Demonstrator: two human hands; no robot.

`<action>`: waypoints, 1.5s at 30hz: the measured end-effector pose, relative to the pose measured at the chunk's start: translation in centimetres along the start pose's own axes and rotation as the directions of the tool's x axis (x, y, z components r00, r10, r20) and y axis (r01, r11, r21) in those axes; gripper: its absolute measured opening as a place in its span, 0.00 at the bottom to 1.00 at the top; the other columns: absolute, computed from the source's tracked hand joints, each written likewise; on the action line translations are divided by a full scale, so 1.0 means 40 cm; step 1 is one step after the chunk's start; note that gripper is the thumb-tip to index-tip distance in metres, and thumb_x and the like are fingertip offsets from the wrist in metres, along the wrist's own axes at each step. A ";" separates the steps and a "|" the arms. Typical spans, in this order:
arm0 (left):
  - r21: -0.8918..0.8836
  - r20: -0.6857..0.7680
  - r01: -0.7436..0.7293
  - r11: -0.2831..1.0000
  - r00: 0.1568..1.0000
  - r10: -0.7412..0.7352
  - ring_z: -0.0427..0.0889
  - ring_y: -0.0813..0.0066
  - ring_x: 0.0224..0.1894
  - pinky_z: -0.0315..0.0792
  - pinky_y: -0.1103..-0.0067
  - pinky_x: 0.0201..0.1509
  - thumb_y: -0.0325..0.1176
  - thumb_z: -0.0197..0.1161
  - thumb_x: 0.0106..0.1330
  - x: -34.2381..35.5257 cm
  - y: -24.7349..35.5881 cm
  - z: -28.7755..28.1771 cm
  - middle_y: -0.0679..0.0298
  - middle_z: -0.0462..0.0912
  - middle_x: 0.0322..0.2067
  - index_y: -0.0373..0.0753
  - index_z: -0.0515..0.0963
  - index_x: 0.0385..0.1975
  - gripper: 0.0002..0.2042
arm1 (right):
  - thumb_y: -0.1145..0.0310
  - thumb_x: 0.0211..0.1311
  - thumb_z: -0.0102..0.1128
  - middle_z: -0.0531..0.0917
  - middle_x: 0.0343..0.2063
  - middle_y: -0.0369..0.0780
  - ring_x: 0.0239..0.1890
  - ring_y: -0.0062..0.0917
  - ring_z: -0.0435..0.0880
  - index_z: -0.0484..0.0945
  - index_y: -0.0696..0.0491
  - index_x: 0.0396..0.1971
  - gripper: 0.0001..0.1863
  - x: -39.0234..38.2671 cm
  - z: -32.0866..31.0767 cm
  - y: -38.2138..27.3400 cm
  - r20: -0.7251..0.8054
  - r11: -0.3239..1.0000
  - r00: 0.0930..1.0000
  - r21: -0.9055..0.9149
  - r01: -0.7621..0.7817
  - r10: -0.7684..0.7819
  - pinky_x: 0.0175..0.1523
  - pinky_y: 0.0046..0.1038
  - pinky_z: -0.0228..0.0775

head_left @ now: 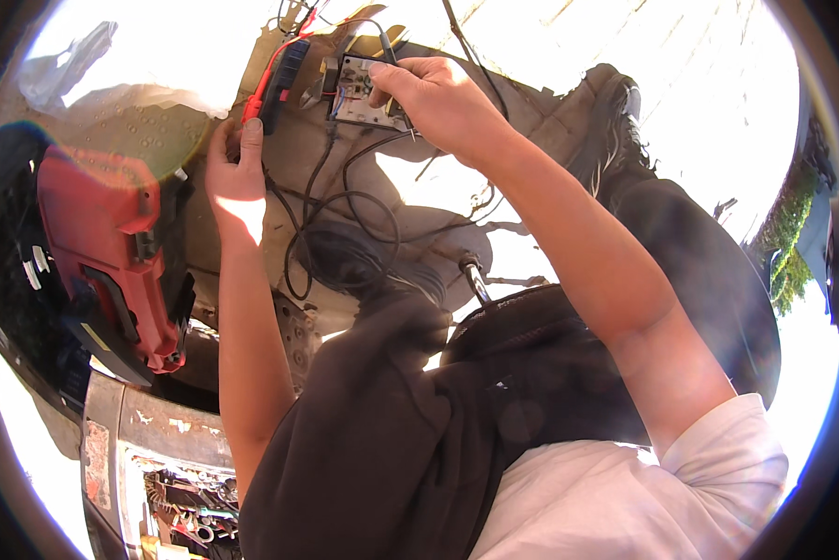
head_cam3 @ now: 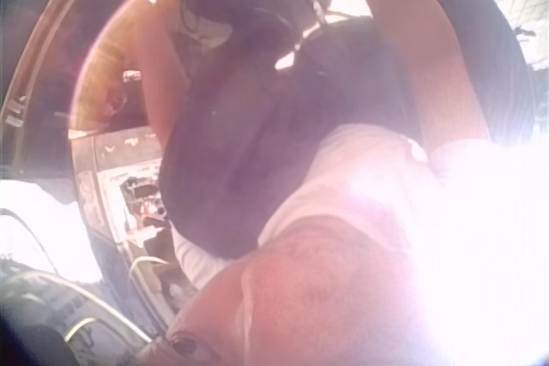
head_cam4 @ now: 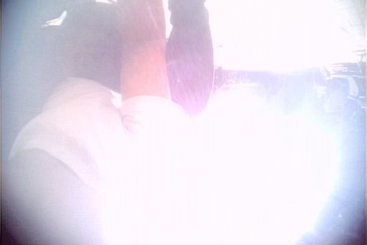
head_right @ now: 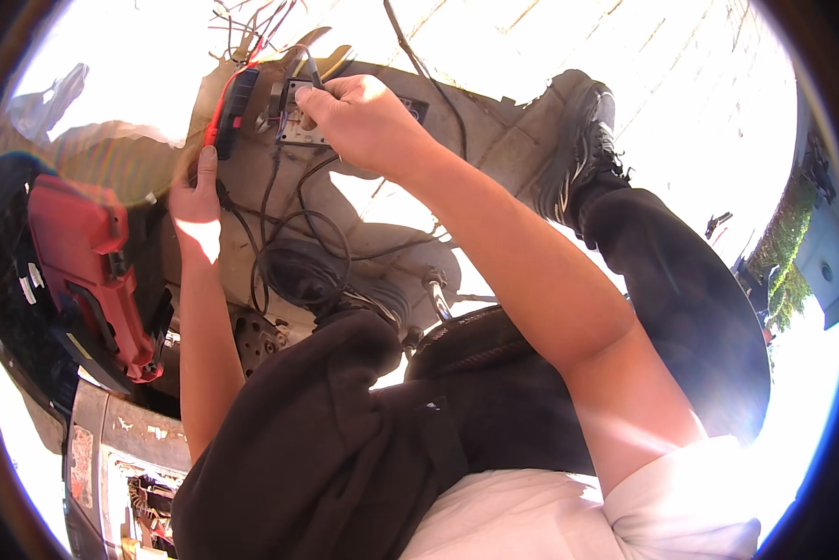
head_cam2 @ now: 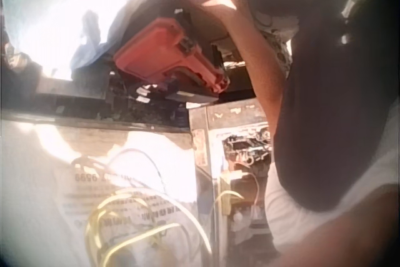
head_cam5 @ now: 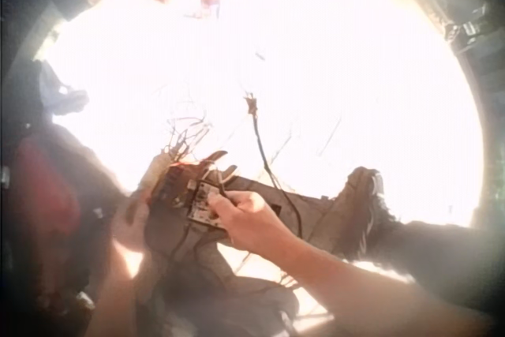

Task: The person sits on the ground and uses a multimeter to test a small electronic device. They remove the device's casing to inspect the internal circuit board, then reassemble it and continue testing the connections.

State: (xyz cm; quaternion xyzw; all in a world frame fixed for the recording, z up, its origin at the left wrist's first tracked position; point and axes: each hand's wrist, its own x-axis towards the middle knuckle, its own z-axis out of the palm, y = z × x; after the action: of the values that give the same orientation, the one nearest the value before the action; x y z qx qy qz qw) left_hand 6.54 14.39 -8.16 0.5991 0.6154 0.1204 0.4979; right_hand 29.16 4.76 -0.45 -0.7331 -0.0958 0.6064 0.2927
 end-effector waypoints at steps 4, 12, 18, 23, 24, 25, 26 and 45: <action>0.442 -0.016 -0.427 0.789 0.876 0.483 0.77 0.58 0.49 0.69 0.69 0.56 0.44 0.68 0.62 -0.130 0.087 0.018 0.49 0.79 0.48 0.28 0.75 0.52 0.26 | 0.54 0.67 0.59 0.66 0.13 0.28 0.16 0.12 0.61 0.81 0.56 0.32 0.18 0.012 0.014 0.020 0.001 0.983 1.000 0.185 0.012 -0.012 0.23 0.19 0.55; -0.370 0.427 0.358 0.857 0.885 -0.185 0.71 0.85 0.29 0.65 0.87 0.31 0.28 0.60 0.68 -0.114 0.130 0.121 0.67 0.80 0.31 0.27 0.76 0.47 0.12 | 0.72 0.63 0.61 0.82 0.28 0.39 0.25 0.20 0.81 0.78 0.63 0.35 0.08 0.022 0.055 0.078 -0.080 0.822 0.955 0.492 0.287 -0.286 0.33 0.23 0.74; -0.522 0.538 0.449 0.726 0.833 -0.128 0.74 0.81 0.31 0.68 0.83 0.36 0.25 0.60 0.67 -0.090 0.081 0.114 0.64 0.81 0.35 0.28 0.75 0.48 0.12 | 0.73 0.62 0.60 0.82 0.28 0.39 0.29 0.19 0.83 0.77 0.63 0.35 0.08 0.032 0.066 0.095 -0.152 0.846 0.934 0.396 0.357 -0.323 0.34 0.21 0.75; -0.511 0.554 0.430 0.744 0.827 -0.097 0.76 0.77 0.31 0.69 0.80 0.35 0.23 0.57 0.66 -0.089 0.061 0.116 0.59 0.81 0.37 0.27 0.73 0.48 0.12 | 0.67 0.63 0.59 0.81 0.22 0.38 0.26 0.15 0.78 0.76 0.61 0.31 0.11 0.041 0.076 0.124 -0.234 0.883 0.929 0.313 0.350 -0.286 0.32 0.24 0.71; -0.500 0.540 0.441 0.746 0.832 -0.130 0.76 0.77 0.30 0.69 0.81 0.33 0.23 0.57 0.65 -0.088 0.062 0.114 0.58 0.81 0.36 0.28 0.73 0.47 0.12 | 0.65 0.64 0.56 0.80 0.21 0.43 0.25 0.24 0.79 0.76 0.62 0.29 0.13 0.041 0.090 0.125 -0.284 0.866 0.900 0.287 0.409 -0.330 0.33 0.30 0.71; -0.549 0.506 0.411 0.728 0.857 -0.102 0.75 0.79 0.27 0.69 0.82 0.29 0.24 0.56 0.66 -0.093 0.065 0.118 0.62 0.81 0.34 0.30 0.74 0.45 0.10 | 0.66 0.66 0.53 0.81 0.23 0.45 0.27 0.32 0.80 0.75 0.61 0.30 0.12 0.047 0.095 0.126 -0.269 0.910 0.886 0.063 0.409 -0.379 0.36 0.33 0.70; -0.549 0.529 0.494 0.674 0.830 -0.178 0.74 0.82 0.24 0.67 0.83 0.26 0.27 0.57 0.67 -0.088 0.067 0.110 0.66 0.79 0.29 0.33 0.75 0.41 0.07 | 0.64 0.65 0.50 0.80 0.27 0.55 0.35 0.50 0.79 0.75 0.63 0.30 0.15 0.051 0.111 0.120 -0.269 0.917 0.881 -0.012 0.400 -0.388 0.43 0.42 0.69; -0.298 0.391 0.106 0.949 0.920 0.020 0.75 0.80 0.23 0.68 0.82 0.24 0.30 0.59 0.66 -0.010 0.222 0.264 0.66 0.79 0.24 0.33 0.78 0.32 0.07 | 0.54 0.55 0.62 0.84 0.27 0.50 0.34 0.39 0.85 0.82 0.63 0.27 0.22 0.069 0.053 0.178 -0.290 0.998 0.955 -0.036 0.060 -0.068 0.38 0.38 0.76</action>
State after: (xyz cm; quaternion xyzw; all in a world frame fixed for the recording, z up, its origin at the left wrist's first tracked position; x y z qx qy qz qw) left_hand 19.95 11.56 -6.38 0.5107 0.4901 0.0839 0.7014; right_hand 26.31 1.03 -6.80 -0.8148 -0.0832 0.4807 0.3132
